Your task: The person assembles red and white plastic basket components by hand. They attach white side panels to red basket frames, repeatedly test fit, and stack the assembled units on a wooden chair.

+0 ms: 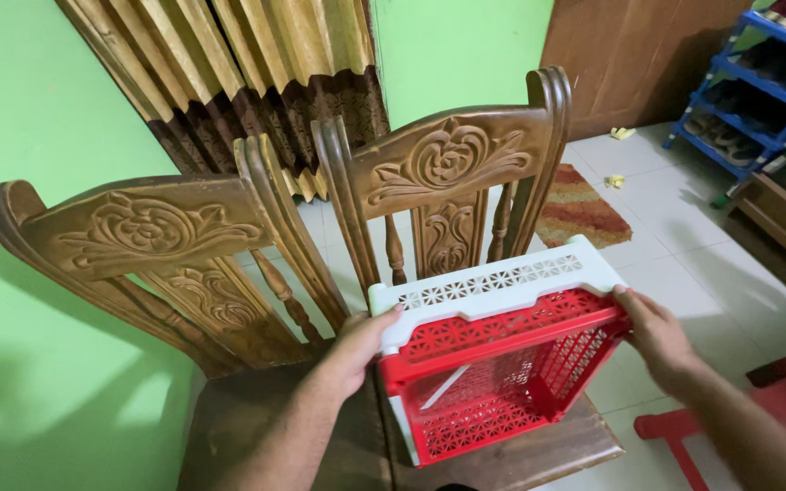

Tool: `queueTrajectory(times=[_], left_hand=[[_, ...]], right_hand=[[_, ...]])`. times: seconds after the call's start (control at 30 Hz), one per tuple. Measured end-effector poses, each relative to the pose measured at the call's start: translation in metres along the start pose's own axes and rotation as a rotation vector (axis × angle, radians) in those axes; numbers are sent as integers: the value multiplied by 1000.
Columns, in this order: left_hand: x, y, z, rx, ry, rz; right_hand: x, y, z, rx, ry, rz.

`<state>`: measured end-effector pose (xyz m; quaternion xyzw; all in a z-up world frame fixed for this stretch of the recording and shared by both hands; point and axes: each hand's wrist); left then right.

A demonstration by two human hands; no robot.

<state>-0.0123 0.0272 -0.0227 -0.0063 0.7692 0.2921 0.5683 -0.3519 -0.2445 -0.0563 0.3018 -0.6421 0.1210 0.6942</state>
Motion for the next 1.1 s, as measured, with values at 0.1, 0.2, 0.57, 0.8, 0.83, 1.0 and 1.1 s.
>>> queueTrajectory(times=[0.1,0.2,0.57,0.8,0.83,1.0,1.1], left_hand=[[-18,6,-6,-176,-205,22],[-45,16,-21,-498,-865,-116],[-90,-34,-145,245,-1371,-199],[-84,-65,-178,156,-1327,-36],[-83,-65,-182,132,-1347,-16],[-80,-61,-189,54,-1386,-56],[-83,-59,-188,72,-1414,-85]], right_hand=[[-16,6,-19,-22,-19,33],[-17,21,-41,-18,-50,11],[-19,21,-58,-35,-283,-65],[-31,29,-71,-127,-254,8],[-30,31,-71,-130,-250,26],[-20,39,-75,-150,-227,24],[-7,44,-73,-116,-153,-22]])
Point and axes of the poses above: each hand's wrist, its own y-axis away from the middle knuckle, its own z-axis out of the back of the hand, x = y × z, and after that the axes turned 10 degrees about x, right-handed
